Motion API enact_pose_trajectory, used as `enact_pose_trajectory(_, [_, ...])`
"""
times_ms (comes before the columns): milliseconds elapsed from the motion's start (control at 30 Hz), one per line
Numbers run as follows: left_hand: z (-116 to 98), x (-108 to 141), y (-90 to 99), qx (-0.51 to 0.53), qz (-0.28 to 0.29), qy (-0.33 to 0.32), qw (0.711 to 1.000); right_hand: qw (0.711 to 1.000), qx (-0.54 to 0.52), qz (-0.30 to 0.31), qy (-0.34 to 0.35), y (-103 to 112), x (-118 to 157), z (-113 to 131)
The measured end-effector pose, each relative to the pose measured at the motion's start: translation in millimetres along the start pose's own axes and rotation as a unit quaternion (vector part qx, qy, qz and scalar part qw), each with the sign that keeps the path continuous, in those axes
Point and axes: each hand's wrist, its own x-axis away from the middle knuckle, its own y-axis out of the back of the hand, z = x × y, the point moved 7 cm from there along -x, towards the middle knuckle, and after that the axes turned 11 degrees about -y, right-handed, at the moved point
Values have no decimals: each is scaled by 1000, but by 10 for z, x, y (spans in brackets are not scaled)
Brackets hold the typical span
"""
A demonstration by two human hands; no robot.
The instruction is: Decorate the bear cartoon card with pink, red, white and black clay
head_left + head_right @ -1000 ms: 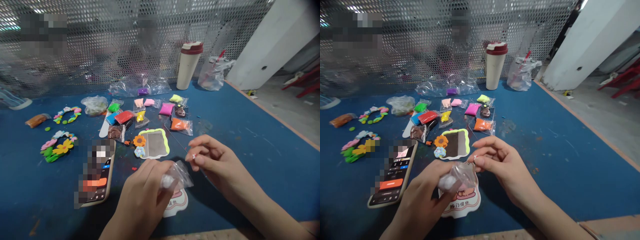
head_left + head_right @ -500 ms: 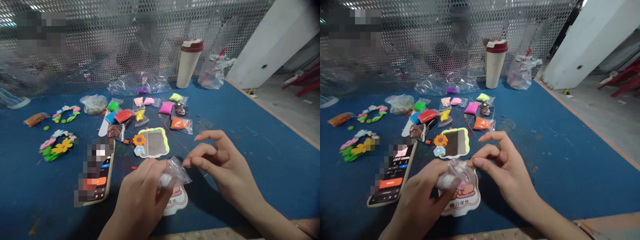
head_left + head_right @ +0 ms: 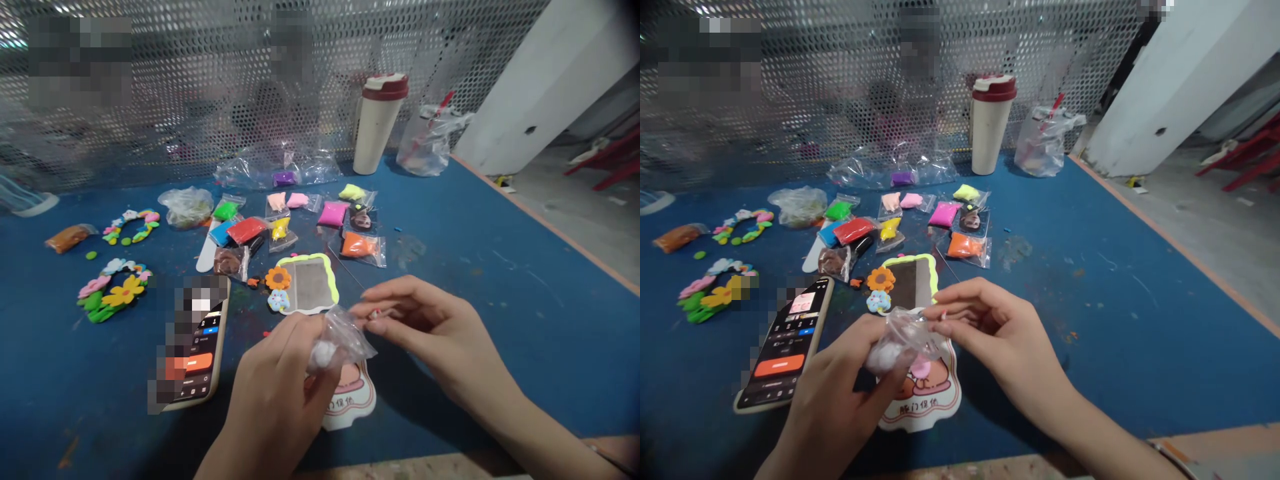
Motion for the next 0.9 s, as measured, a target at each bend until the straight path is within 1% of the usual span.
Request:
enact_pose_trajectory(100, [-10, 18, 0, -3, -7, -9, 1000, 999, 14, -32, -7, 39, -15, -9])
enact_pose_trajectory(200, [-14, 36, -1, -5, -9, -15, 1000, 998, 44, -48, -1, 49, -20, 7])
enact_pose_trajectory(267, [-14, 36, 2, -5, -12, -18, 1000, 993, 96, -65, 21, 54, -7, 52])
enact_pose_trajectory(367, [-5, 24, -9, -2, -8, -16, 1000, 974, 190, -91, 80, 46, 38, 142])
enact_pose_trajectory(433, [3, 19, -28, 2, -2, -14, 1000, 963, 233, -86, 101, 17, 58, 158])
enact_pose_trajectory(533, [-2, 27, -27, 4, -10, -23, 1000, 961, 255, -62, 83, -24, 52, 111])
enact_pose_trajectory(633, [-14, 45, 1, -5, -25, -30, 999, 974, 217, -45, 37, -35, 21, 48])
enact_pose_trajectory(733, [-26, 37, 36, -21, -34, -24, 999, 993, 117, 5, -28, -70, -32, -49])
enact_pose_trajectory(800, [-10, 16, 63, -29, -41, 2, 999, 996, 43, 46, -61, -106, -65, -110])
enact_pose_trajectory(900, [71, 1, 76, -31, -31, 83, 996, 990, -57, 96, -87, -157, -91, -172])
